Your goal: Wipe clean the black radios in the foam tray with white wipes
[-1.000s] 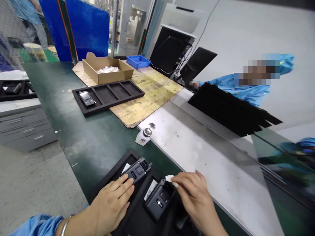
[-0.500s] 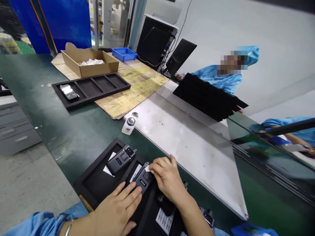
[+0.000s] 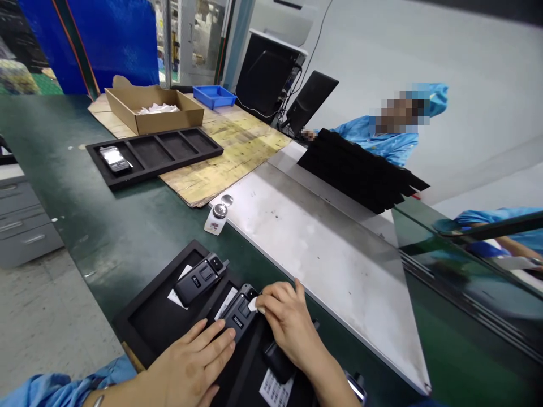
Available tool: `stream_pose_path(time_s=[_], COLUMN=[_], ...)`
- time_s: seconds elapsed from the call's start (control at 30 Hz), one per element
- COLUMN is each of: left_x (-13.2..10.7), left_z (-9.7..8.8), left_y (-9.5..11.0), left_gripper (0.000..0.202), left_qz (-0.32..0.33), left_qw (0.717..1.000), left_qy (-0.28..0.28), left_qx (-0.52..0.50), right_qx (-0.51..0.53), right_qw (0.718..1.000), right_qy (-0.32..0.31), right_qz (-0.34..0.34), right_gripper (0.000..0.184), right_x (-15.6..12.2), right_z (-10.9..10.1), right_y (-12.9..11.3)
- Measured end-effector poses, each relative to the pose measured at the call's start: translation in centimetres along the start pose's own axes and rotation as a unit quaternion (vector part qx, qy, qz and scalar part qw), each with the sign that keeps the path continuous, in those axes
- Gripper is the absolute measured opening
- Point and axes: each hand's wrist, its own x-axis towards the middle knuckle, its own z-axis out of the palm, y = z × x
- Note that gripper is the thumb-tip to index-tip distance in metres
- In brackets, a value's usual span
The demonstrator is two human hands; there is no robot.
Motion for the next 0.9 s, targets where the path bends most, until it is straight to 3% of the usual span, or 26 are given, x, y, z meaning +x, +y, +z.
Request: stream_pose_path(time_s=[0.13, 0.23, 0.33, 0.5, 0.67, 0.73, 0.9], left_x=[0.1, 0.2, 0.3, 0.2, -0.1, 0.1, 2.5], left_z=[-0.4, -0.5, -0.4, -1.1, -1.8, -1.6, 0.9], left_y=[0.1, 0.0, -0.1, 0.1, 0.4, 0.9, 3.9], left_gripper=[0.069, 0.072, 0.074, 0.07, 0.065, 0.063, 0.071], left_qz=[0.0, 0.006, 0.013, -0.002, -0.006, 0.0, 0.045], left_qw=[0.999, 0.998, 0.998, 0.999, 0.999, 0.999, 0.996], left_qy=[-0.037, -0.041, -0.042, -0.045, -0.039, -0.036, -0.067], left_qx=[0.015, 0.042, 0.047, 0.023, 0.022, 0.022, -0.042], right_qx=[0.002, 0.009, 0.014, -0.013, -0.019, -0.026, -0.043], right_qw=[1.0, 1.0, 1.0, 1.0, 0.977, 0.966, 0.967], right_qy=[-0.001, -0.016, -0.015, 0.012, 0.211, 0.254, 0.236], right_qz=[0.002, -0.008, -0.007, -0.012, 0.009, 0.031, 0.084], right_gripper=[0.021, 0.021, 0.022, 0.021, 0.013, 0.01, 0.011], right_x=[0.7, 2.3, 2.0, -1.9, -7.1, -9.4, -13.4], right_z=[-0.2, -0.3, -0.2, -0.7, -2.4, -2.7, -2.0], right_y=[-0.2, -0.5, -0.1, 1.1, 3.0, 3.8, 5.0])
